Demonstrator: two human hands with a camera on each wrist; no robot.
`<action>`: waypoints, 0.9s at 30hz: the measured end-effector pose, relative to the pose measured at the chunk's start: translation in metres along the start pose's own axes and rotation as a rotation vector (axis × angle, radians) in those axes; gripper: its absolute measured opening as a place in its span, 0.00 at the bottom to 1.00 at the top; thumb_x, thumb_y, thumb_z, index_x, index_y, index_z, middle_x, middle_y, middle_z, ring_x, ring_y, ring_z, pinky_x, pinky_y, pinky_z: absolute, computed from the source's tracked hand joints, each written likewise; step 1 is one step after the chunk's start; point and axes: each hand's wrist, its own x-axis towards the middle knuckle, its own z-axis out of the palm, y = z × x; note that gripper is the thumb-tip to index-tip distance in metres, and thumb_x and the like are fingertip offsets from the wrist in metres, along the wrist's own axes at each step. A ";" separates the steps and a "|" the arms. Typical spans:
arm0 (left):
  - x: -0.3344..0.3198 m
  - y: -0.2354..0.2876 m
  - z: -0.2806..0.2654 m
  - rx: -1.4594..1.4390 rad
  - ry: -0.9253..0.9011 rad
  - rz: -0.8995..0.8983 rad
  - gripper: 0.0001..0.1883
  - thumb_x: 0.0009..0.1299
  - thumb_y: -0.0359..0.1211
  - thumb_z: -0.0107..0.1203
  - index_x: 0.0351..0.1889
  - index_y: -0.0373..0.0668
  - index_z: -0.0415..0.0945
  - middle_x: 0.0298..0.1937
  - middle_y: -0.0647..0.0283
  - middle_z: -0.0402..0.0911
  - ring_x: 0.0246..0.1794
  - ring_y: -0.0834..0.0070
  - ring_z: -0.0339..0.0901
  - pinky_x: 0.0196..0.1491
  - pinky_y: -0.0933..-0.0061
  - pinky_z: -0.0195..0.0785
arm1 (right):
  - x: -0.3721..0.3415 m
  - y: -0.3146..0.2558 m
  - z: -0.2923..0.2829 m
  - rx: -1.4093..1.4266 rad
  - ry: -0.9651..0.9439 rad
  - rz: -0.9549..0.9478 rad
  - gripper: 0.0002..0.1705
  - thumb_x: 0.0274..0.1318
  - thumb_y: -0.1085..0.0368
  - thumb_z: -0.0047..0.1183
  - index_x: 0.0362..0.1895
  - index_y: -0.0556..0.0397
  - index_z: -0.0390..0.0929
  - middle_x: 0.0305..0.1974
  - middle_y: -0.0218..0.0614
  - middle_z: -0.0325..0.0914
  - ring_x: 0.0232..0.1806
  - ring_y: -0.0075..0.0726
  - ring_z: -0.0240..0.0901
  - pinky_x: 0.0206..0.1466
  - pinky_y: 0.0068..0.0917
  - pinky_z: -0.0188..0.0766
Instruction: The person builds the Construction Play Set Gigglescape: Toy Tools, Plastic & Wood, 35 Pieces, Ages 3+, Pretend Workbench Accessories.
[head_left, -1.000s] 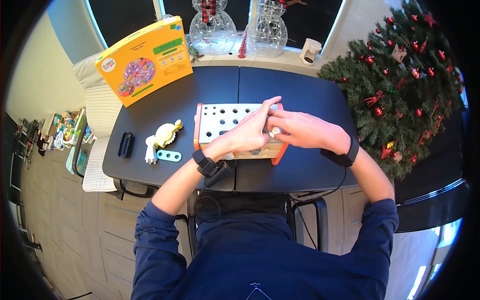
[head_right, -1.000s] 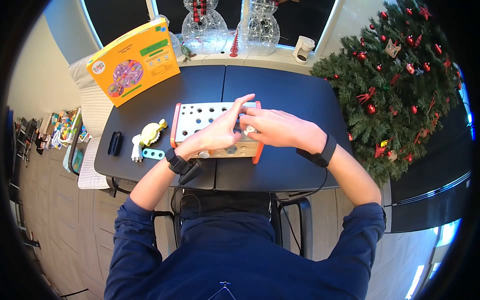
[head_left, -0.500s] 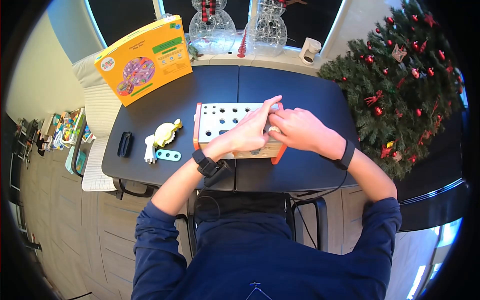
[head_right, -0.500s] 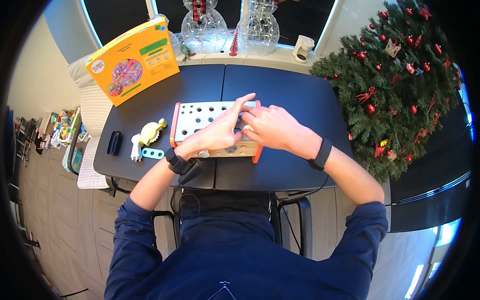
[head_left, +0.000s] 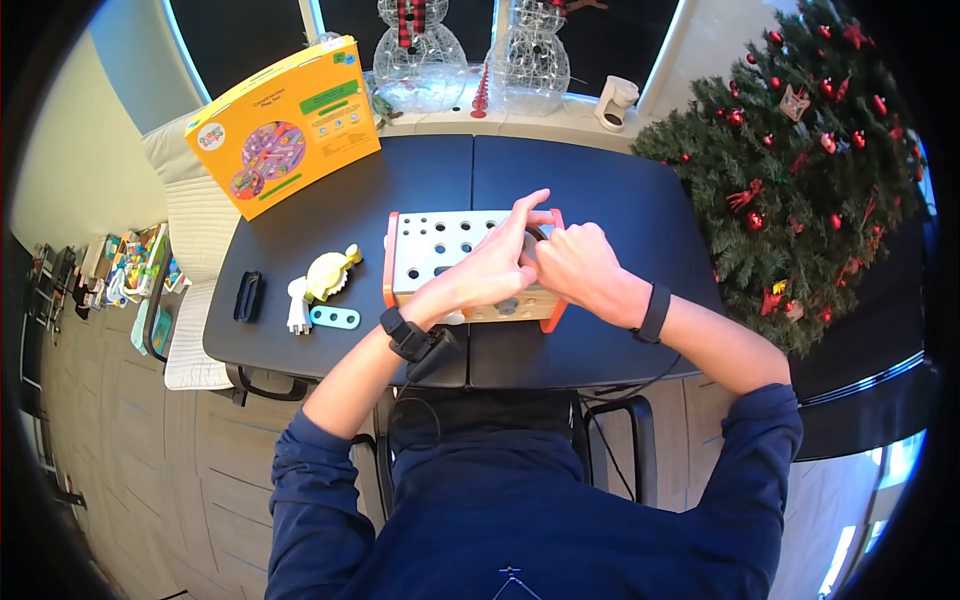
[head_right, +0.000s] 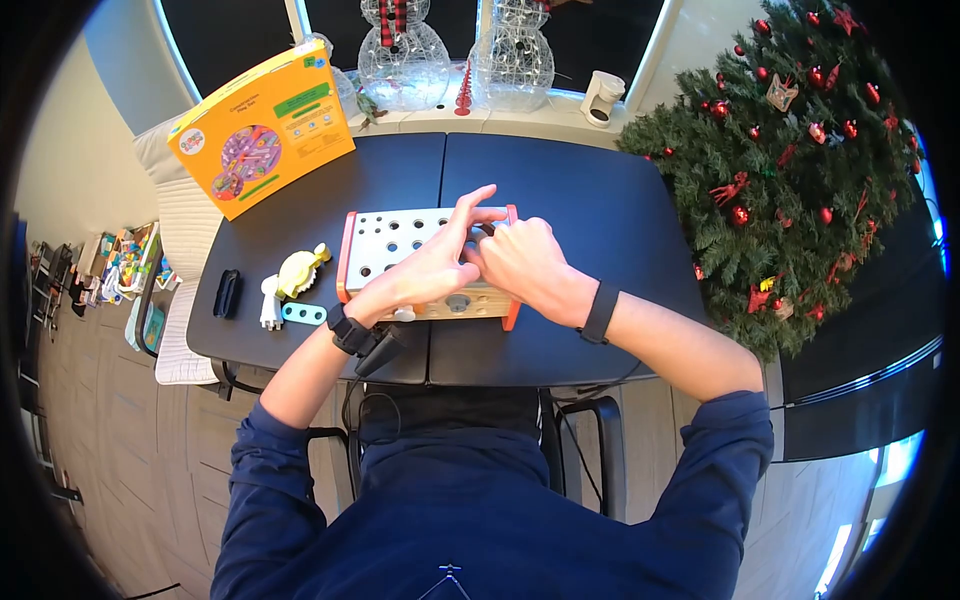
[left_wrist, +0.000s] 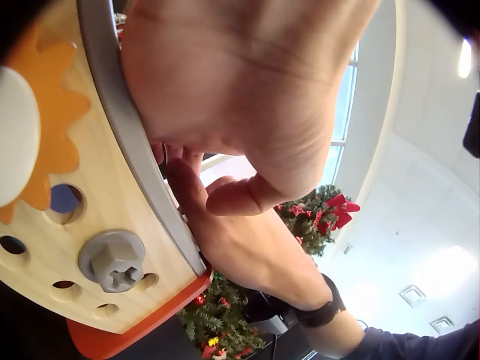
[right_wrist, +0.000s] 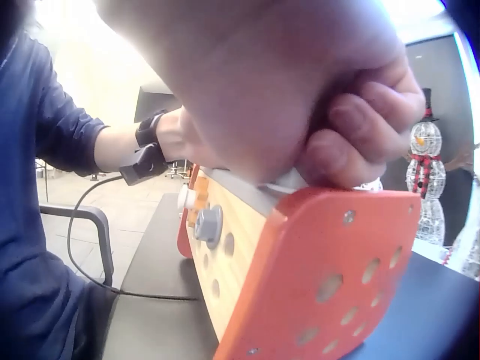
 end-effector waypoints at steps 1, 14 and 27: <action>0.001 0.000 0.000 0.003 -0.005 0.000 0.55 0.62 0.17 0.50 0.88 0.46 0.38 0.84 0.44 0.61 0.71 0.57 0.72 0.69 0.60 0.70 | 0.001 0.001 -0.003 -0.002 -0.076 0.005 0.09 0.64 0.59 0.59 0.36 0.48 0.87 0.22 0.32 0.82 0.22 0.37 0.84 0.23 0.36 0.75; 0.001 -0.003 -0.001 0.078 0.019 0.078 0.56 0.58 0.19 0.48 0.88 0.44 0.37 0.83 0.37 0.58 0.85 0.45 0.57 0.85 0.51 0.48 | 0.013 0.038 0.014 -0.218 0.437 -0.639 0.08 0.57 0.63 0.58 0.36 0.53 0.83 0.37 0.36 0.85 0.46 0.38 0.83 0.53 0.34 0.78; 0.001 -0.001 0.000 0.013 0.028 0.012 0.54 0.60 0.19 0.50 0.88 0.42 0.38 0.82 0.42 0.62 0.68 0.53 0.74 0.72 0.56 0.66 | 0.005 0.017 0.004 -0.108 0.104 -0.331 0.08 0.62 0.62 0.58 0.31 0.48 0.86 0.32 0.37 0.87 0.33 0.43 0.87 0.42 0.41 0.82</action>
